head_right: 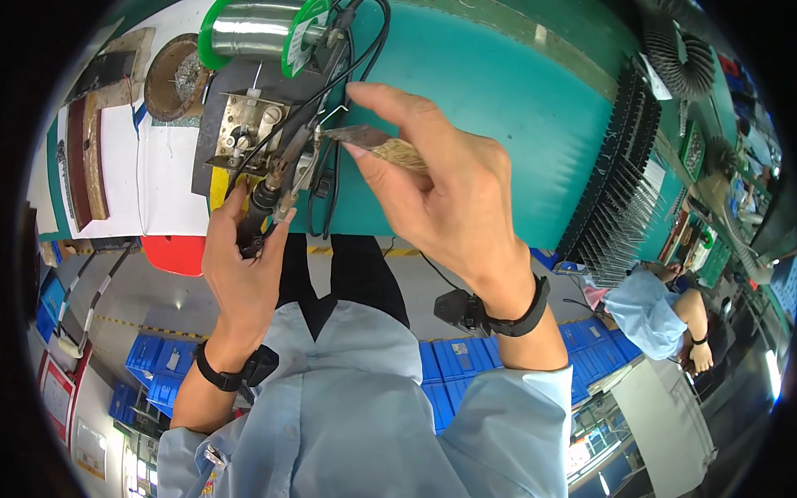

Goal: The person solders components onto a circuit board using a soldering iron, then cleans the iron tip on a sponge. They use a blade to scrape the soldering iron tip and feed solder wire into a machine before returning to solder more components.

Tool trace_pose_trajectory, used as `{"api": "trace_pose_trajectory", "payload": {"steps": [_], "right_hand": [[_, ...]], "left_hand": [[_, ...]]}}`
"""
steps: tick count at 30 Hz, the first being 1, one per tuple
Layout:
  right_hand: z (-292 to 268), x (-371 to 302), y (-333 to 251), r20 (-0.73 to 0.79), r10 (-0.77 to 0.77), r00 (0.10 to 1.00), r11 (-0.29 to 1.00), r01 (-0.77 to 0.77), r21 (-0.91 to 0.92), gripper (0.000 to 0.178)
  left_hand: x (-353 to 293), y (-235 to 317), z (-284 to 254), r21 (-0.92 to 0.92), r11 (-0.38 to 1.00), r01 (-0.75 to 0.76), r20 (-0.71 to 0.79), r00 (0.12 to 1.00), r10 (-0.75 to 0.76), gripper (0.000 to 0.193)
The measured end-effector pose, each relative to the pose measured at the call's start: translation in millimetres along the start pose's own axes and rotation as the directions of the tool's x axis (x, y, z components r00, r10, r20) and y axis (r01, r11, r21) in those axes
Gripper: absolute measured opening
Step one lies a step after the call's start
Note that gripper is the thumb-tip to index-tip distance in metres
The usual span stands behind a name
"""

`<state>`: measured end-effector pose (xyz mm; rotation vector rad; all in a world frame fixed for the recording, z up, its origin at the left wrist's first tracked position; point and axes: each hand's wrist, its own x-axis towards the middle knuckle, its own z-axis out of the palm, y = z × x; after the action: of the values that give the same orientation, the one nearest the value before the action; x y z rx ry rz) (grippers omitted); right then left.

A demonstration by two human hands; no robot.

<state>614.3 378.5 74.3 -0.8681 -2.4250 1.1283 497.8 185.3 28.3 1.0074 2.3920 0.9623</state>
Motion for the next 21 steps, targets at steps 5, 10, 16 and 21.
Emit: {"api": "trace_pose_trajectory", "payload": {"steps": [5,10,16,21], "right_hand": [[2.4,3.7,4.9,-0.034,-0.127,0.991,0.988,0.129,0.08,0.033],[3.6,7.3,4.4,-0.101,-0.157,0.982,0.986,0.162,0.044,0.031],[-0.2,8.4,6.1,-0.065,-0.199,0.978,0.979,0.201,0.029,0.026],[-5.4,-1.5,4.3,-0.068,-0.145,0.987,0.989,0.142,-0.051,0.02]], "left_hand": [[3.0,8.6,-5.5,0.018,0.998,0.068,0.044,0.997,-0.068,0.051],[5.2,9.9,-6.8,0.01,0.997,0.077,0.059,0.995,-0.077,0.049],[2.7,2.6,-4.0,0.021,0.999,-0.03,0.01,0.999,0.03,0.049],[1.2,3.9,-1.9,0.015,1.0,-0.011,0.044,0.999,0.01,0.055]]}}
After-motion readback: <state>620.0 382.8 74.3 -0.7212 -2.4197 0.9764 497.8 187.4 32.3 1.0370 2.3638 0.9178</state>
